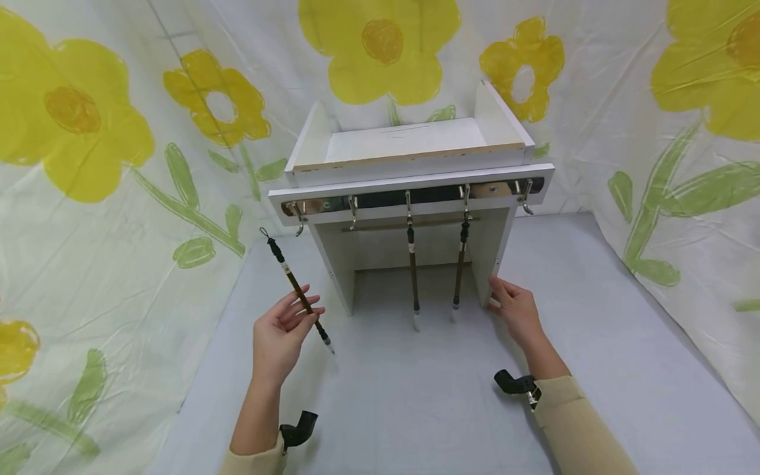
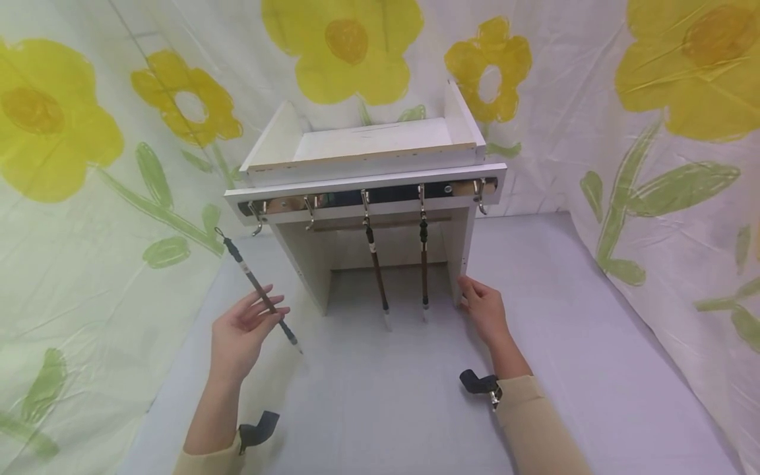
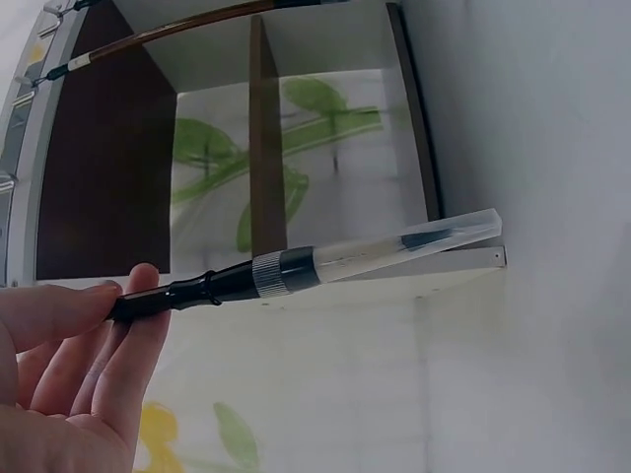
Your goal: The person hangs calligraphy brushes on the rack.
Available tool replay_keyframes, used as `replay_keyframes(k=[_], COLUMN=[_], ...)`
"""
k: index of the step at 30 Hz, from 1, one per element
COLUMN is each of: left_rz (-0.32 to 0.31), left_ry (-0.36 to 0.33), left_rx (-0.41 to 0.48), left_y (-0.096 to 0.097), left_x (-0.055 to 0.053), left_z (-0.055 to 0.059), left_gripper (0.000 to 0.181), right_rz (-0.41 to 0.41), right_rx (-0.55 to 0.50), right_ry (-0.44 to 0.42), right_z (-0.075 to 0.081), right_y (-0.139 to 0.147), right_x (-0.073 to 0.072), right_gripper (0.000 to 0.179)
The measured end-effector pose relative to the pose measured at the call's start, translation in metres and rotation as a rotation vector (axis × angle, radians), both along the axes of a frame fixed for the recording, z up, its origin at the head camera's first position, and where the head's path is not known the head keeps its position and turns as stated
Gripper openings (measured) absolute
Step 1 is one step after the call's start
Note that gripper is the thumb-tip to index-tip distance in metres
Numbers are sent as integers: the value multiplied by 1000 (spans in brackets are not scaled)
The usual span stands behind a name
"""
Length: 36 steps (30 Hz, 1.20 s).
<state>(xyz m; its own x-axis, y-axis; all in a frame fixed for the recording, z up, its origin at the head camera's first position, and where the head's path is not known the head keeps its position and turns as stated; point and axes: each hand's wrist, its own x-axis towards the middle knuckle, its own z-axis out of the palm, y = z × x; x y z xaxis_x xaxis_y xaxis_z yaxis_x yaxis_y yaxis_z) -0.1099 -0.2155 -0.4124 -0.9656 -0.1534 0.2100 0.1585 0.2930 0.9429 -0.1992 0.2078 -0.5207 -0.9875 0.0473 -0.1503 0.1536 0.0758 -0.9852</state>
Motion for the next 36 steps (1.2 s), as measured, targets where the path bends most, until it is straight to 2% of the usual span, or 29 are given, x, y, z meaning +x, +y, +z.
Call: replay_keyframes(k=[12,19,30,36], left_rz=[-3,-27,-106,-94], left_ry=[72,112,143,153], left_rx=[-40,-44,-62,-78], left_y=[11,21,36,39], left_x=[4,4,4,4], left_z=[5,8,5,4], left_gripper=[44,45,46,51], right_rz=[-17,-14,-8,-9], right_rx=[16,28,29,28], right_ry=[1,-3,15,9], right_z=[0,0,-4,-3], right_y=[0,0,3,2], right_x=[-1,-1,-2,-3], right_gripper=[74,74,77,77])
